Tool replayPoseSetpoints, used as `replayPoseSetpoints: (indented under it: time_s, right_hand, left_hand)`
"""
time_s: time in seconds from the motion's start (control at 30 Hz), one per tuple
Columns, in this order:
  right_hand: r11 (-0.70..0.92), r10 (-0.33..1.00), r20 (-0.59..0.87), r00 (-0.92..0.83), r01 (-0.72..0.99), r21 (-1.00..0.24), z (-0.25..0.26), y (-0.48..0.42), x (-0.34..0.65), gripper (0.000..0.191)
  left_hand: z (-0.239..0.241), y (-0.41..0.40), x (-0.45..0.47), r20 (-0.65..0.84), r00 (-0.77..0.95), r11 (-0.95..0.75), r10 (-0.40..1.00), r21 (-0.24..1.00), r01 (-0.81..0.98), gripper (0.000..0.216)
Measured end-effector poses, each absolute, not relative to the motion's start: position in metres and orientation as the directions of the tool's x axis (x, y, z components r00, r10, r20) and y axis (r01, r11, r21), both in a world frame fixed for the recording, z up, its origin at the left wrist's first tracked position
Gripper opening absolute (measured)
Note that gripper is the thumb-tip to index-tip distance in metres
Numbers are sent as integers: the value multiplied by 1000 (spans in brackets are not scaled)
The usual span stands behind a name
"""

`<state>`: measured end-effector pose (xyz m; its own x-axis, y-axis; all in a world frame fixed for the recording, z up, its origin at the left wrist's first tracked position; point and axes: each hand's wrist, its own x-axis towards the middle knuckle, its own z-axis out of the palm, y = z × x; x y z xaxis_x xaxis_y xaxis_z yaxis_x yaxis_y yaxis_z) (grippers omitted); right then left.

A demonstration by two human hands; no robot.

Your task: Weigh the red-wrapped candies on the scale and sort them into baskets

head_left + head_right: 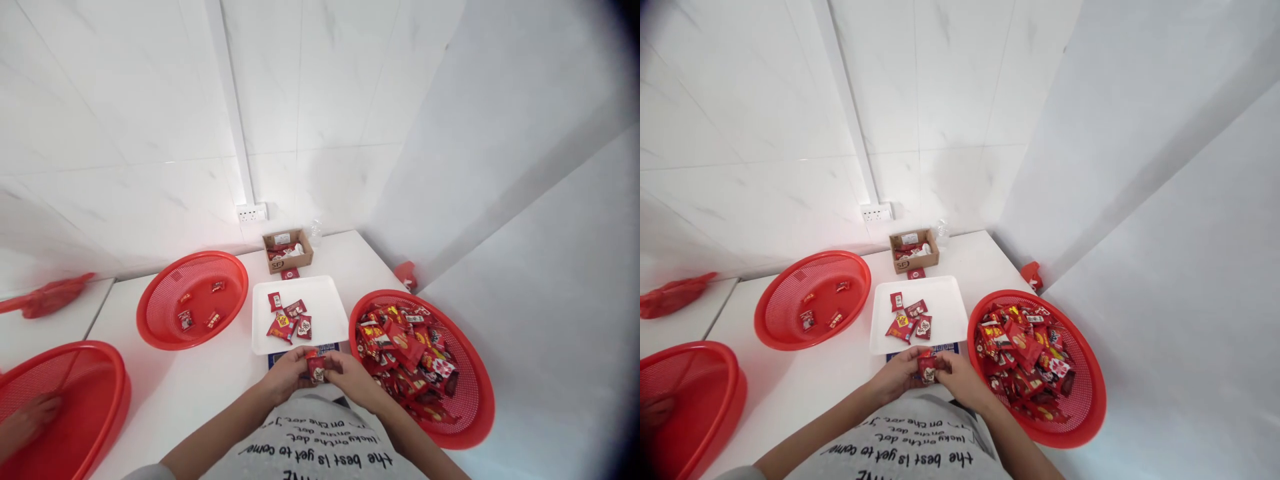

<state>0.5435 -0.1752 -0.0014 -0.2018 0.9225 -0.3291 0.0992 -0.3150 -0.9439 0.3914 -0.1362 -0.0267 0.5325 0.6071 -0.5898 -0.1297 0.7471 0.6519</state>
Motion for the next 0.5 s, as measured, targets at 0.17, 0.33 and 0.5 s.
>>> replayPoseSetpoints:
  time_s: [0.17,0.33,0.5]
  right_hand:
    - [-392,906,-383,-180,-18,-920,-16,-176,549,18]
    - [-507,862,-504,-56,-109,-855,-36,-175,560,24]
    - [-572,812,-584,16,-176,-801,-44,-176,567,35]
  left_hand:
    - [-35,-138,382,-596,454,715,662,684,-146,41]
    - [-34,-129,368,-579,331,634,745,769,-83,44]
    - [-27,-104,356,-493,218,514,842,857,-44,46]
